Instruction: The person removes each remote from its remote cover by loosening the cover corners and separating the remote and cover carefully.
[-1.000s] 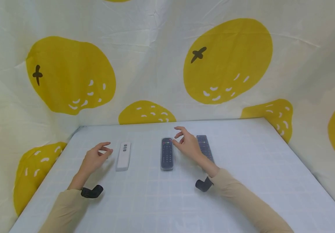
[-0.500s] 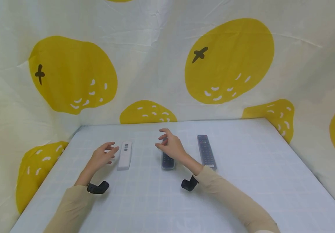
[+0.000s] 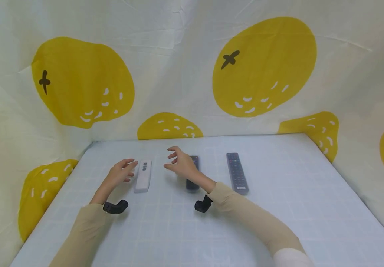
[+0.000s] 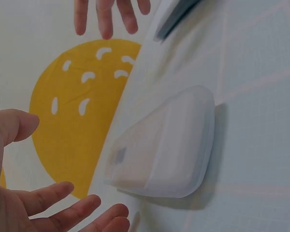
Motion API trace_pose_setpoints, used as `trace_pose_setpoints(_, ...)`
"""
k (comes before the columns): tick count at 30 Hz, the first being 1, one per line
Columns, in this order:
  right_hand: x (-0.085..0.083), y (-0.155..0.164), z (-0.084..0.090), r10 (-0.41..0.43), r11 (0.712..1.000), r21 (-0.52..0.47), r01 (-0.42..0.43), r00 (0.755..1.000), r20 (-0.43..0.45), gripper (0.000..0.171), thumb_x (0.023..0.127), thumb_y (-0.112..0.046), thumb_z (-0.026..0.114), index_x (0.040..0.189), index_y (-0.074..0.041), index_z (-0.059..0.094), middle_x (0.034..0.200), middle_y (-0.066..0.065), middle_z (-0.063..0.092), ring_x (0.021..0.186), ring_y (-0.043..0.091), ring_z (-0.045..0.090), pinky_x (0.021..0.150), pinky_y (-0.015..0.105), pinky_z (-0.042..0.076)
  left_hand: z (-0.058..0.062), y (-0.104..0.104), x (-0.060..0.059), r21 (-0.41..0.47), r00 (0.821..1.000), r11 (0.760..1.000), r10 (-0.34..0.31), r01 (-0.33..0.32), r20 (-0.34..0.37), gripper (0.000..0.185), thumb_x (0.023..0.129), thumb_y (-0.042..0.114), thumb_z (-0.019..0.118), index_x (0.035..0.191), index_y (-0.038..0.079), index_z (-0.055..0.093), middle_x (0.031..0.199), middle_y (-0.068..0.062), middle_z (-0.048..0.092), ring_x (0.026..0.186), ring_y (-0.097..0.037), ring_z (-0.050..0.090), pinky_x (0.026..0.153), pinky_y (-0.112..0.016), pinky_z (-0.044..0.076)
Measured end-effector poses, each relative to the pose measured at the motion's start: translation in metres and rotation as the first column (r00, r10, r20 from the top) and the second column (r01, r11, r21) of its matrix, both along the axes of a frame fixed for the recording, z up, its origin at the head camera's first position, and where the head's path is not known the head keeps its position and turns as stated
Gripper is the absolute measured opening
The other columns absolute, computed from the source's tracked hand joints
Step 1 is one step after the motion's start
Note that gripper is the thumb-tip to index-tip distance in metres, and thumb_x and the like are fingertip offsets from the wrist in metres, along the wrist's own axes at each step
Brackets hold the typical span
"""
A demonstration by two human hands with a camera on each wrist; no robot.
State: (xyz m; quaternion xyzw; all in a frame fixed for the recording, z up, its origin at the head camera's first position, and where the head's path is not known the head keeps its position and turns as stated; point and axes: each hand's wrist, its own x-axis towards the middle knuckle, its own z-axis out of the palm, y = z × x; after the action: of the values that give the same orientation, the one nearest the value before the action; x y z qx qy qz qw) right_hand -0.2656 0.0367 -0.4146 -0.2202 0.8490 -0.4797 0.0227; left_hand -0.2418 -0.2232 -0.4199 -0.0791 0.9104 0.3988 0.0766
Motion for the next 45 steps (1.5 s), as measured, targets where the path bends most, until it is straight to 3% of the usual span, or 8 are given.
trace_pose_setpoints(6, -0.004, -0.014, 0.004, 0.041, 0.994, 0.088, -0.057, 0.983, 0.181, 0.064, 0.085, -0.023, 0.070, 0.140, -0.008, 0.041, 0.126, 0.015, 0.061, 0.108, 0.028, 0.063, 0.090, 0.039, 0.052, -0.001, -0.002, -0.006, 0.056, 1.000, 0.998, -0.013, 0.012, 0.024, 0.071, 0.096, 0.054, 0.044, 0.147, 0.005, 0.034, 0.143, -0.025, 0.044, 0.106, -0.032, 0.064, 0.079, -0.032, 0.057)
trace_pose_setpoints(10, -0.010, -0.022, 0.003, 0.051, 0.993, 0.095, -0.075, 0.970, 0.238, 0.065, 0.084, -0.023, 0.071, 0.140, -0.007, 0.042, 0.126, 0.016, 0.061, 0.108, 0.028, 0.062, 0.091, 0.038, 0.050, -0.003, -0.001, -0.009, 0.072, 0.999, 0.997, -0.011, 0.009, 0.039, 0.068, 0.098, 0.050, 0.044, 0.146, 0.003, 0.035, 0.143, -0.026, 0.044, 0.104, -0.032, 0.065, 0.078, -0.032, 0.058)
trace_pose_setpoints(13, -0.014, -0.030, 0.001, 0.035, 0.997, 0.062, -0.055, 0.955, 0.294, 0.064, 0.083, -0.022, 0.073, 0.138, -0.006, 0.044, 0.124, 0.016, 0.062, 0.103, 0.027, 0.062, 0.086, 0.035, 0.053, -0.004, -0.001, -0.010, 0.075, 0.999, 0.997, -0.011, 0.008, 0.047, 0.067, 0.098, 0.049, 0.044, 0.146, 0.003, 0.035, 0.143, -0.026, 0.044, 0.103, -0.031, 0.066, 0.078, -0.032, 0.057)
trace_pose_setpoints(21, -0.016, -0.045, -0.003, 0.044, 0.994, -0.107, 0.007, 0.882, 0.469, 0.063, 0.085, -0.014, 0.071, 0.139, -0.004, 0.041, 0.126, 0.019, 0.059, 0.094, 0.025, 0.067, 0.077, 0.031, 0.057, -0.008, -0.002, -0.012, 0.086, 0.998, 0.996, -0.014, 0.008, 0.065, 0.071, 0.096, 0.054, 0.045, 0.146, 0.005, 0.035, 0.142, -0.023, 0.046, 0.096, -0.025, 0.067, 0.077, -0.029, 0.057)
trace_pose_setpoints(28, -0.016, -0.056, -0.012, 0.066, 0.990, -0.141, 0.008, 0.858, 0.510, 0.062, 0.084, -0.013, 0.071, 0.137, -0.003, 0.042, 0.119, 0.018, 0.062, 0.089, 0.020, 0.068, 0.075, 0.030, 0.058, -0.011, -0.003, -0.013, 0.096, 0.997, 0.995, -0.017, 0.009, 0.080, 0.069, 0.096, 0.051, 0.047, 0.146, 0.004, 0.036, 0.140, -0.024, 0.048, 0.089, -0.021, 0.067, 0.072, -0.026, 0.056)
trace_pose_setpoints(36, -0.009, -0.066, -0.015, 0.075, 0.981, -0.189, 0.037, 0.830, 0.553, 0.060, 0.086, -0.011, 0.069, 0.137, -0.001, 0.041, 0.117, 0.020, 0.065, 0.093, 0.026, 0.069, 0.081, 0.035, 0.057, -0.017, -0.004, -0.012, 0.120, 0.998, 0.993, -0.030, 0.024, 0.048, 0.054, 0.098, 0.032, 0.050, 0.143, 0.003, 0.041, 0.125, -0.023, 0.058, 0.083, -0.018, 0.065, 0.069, -0.025, 0.056)
trace_pose_setpoints(45, -0.008, -0.072, -0.021, 0.041, 0.981, -0.180, 0.073, 0.828, 0.559, 0.060, 0.084, -0.012, 0.071, 0.135, -0.001, 0.042, 0.114, 0.017, 0.064, 0.087, 0.019, 0.068, 0.079, 0.031, 0.057, -0.021, -0.005, -0.010, 0.180, 0.998, 0.983, -0.049, 0.040, 0.049, 0.051, 0.096, 0.021, 0.054, 0.141, -0.002, 0.042, 0.129, -0.026, 0.056, 0.088, -0.019, 0.064, 0.069, -0.024, 0.056)
